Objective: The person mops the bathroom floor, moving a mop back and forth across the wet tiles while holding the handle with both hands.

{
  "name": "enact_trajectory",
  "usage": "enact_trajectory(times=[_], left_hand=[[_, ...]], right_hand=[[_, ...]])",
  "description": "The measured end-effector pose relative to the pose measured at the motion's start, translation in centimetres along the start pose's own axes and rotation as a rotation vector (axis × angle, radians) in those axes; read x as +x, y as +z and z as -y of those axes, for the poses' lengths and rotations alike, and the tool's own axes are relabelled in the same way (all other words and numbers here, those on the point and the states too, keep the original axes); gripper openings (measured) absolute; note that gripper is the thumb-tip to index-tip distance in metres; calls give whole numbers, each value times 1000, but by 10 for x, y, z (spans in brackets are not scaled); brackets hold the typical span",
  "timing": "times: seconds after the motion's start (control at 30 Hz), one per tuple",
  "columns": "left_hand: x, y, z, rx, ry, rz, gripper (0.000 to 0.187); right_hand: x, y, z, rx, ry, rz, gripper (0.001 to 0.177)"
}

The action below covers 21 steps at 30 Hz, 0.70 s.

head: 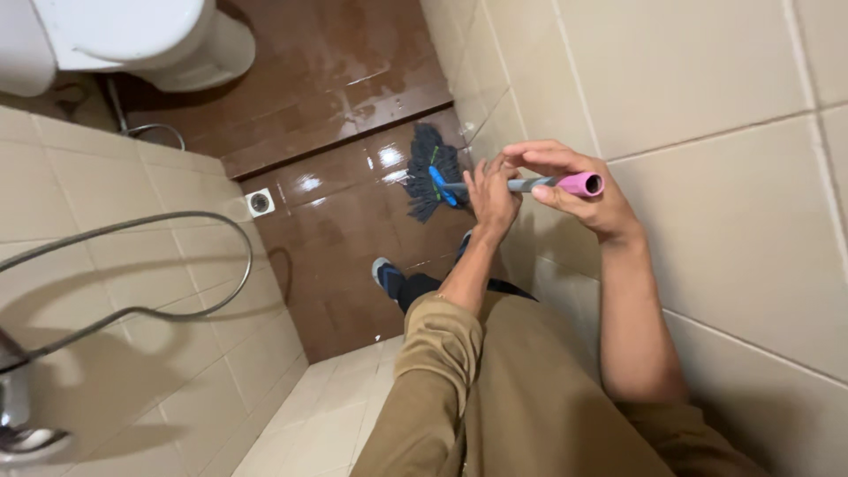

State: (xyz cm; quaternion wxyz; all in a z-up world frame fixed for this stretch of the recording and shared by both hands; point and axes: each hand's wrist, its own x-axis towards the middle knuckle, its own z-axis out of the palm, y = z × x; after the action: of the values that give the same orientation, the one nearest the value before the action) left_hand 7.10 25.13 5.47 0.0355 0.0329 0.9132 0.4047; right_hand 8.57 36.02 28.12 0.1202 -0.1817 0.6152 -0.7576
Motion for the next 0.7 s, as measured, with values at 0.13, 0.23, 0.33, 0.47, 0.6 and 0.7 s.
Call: enact_trajectory(times=[0.13,0.23,0.33,0.47,0.6,0.7], left_hand=[[-2,-18,15,32,-49,22,25],[-7,-39,37,73,-69,27,30],[-15,-63,59,93,-103,39,39],[-24,-95,92,128,-176,78,45],[-31,-125,128,182,-275,109,50],[-39,-147,159,189,-316,86,53]], right_hand=[[9,13,-14,33,11,-25,48],[15,26,-33,35,43,-58,58],[25,43,-53,137,8,-22,68],[38,73,-74,140,53,-22,83],[56,111,-91,142,134,-57,94],[72,140,-105,192,134,-33,97]])
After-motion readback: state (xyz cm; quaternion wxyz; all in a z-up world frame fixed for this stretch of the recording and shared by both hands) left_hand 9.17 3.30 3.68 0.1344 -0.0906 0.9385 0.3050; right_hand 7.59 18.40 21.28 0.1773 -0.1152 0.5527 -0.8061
